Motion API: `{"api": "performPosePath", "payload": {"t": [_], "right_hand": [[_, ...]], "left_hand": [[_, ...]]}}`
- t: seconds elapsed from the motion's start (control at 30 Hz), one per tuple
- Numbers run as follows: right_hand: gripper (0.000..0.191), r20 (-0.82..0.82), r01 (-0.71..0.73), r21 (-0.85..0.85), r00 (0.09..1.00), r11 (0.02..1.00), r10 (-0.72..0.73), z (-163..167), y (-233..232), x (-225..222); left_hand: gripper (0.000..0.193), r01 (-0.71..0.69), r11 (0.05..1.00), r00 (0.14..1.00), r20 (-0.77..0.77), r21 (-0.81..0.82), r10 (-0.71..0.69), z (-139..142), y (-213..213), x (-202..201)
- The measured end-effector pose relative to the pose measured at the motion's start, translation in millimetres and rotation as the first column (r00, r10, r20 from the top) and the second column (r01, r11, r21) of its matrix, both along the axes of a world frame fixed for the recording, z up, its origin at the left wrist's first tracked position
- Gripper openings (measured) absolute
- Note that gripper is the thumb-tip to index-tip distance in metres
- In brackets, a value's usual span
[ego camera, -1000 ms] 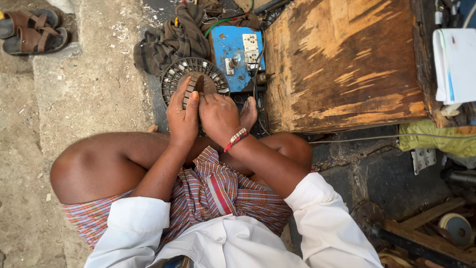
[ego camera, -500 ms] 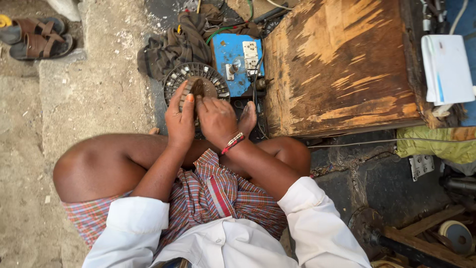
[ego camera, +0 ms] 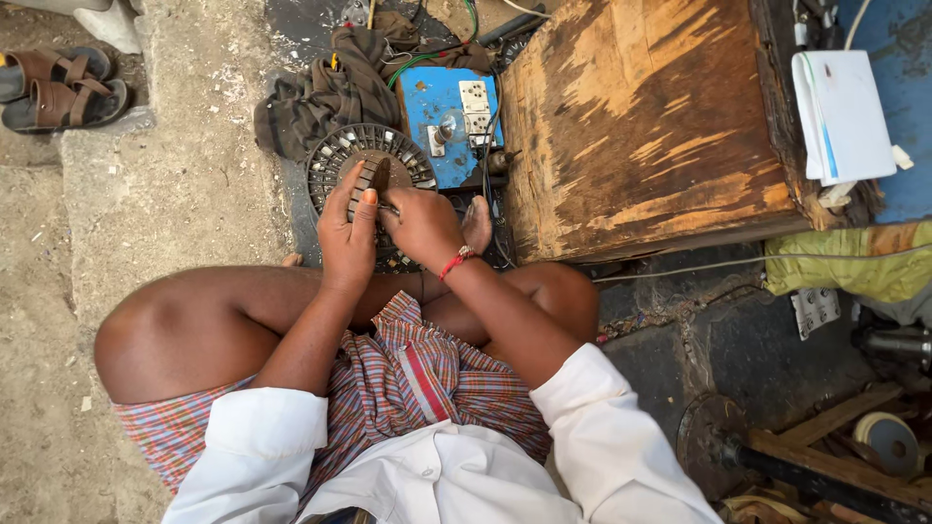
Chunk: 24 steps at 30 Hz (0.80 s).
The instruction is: The person sits on the ground rewinding a ceiling fan motor stator, inserting insulated wire into the stator slots and using a metal rod to push and seat the wire coils, working around the circular stator and pressing the windings down by hand.
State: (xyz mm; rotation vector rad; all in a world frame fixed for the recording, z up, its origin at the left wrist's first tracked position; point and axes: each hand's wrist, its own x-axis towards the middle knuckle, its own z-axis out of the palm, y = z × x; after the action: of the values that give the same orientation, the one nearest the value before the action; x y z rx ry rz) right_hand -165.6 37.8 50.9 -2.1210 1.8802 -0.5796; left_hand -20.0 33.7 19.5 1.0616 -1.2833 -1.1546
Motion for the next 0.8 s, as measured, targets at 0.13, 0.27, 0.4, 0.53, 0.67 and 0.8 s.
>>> {"api": "performPosePath", "payload": {"t": [0.13, 0.27, 0.4, 0.53, 0.67, 0.8], "right_hand": [[0.016, -0.001, 0.022, -0.091, 1.000, 0.996, -0.022, 9.2, 13.9, 16.4], [0.017, -0.157, -0.125, -0.244, 0.984, 0.962, 0.088, 27.8, 17.7, 21.9], [0.027, -0.371, -0.338, -0.421, 0.911, 0.842, 0.181, 37.7, 15.2, 20.7], [0.014, -0.303, -0.219, -0.258, 0.943, 0.941, 0.137, 32.7, 12.8, 22.0], [0.021, -0.179, -0.001, 0.047, 0.984, 0.999, 0.010, 22.8, 2.8, 15.4], [0.039, -0.004, -0.005, 0.353, 1.000, 0.936, 0.007, 12.5, -14.6, -7.8]], "left_hand": [[0.043, 0.000, 0.996, 1.000, -0.019, -0.093, -0.002, -7.2, -1.3, 1.9], [0.043, 0.004, 1.000, 0.988, -0.153, 0.011, -0.002, -8.9, -3.0, 0.4], [0.045, -0.024, 0.998, 0.989, -0.143, 0.059, 0.032, -7.9, -6.7, -0.2], [0.046, -0.017, 0.997, 0.982, -0.189, 0.074, 0.030, -7.5, -5.2, -3.7], [0.046, -0.021, 1.000, 0.996, -0.084, -0.005, 0.020, -6.5, -0.4, -2.6], [0.045, -0.007, 1.000, 0.999, -0.044, -0.025, 0.006, -5.2, 1.9, 0.5]]}}
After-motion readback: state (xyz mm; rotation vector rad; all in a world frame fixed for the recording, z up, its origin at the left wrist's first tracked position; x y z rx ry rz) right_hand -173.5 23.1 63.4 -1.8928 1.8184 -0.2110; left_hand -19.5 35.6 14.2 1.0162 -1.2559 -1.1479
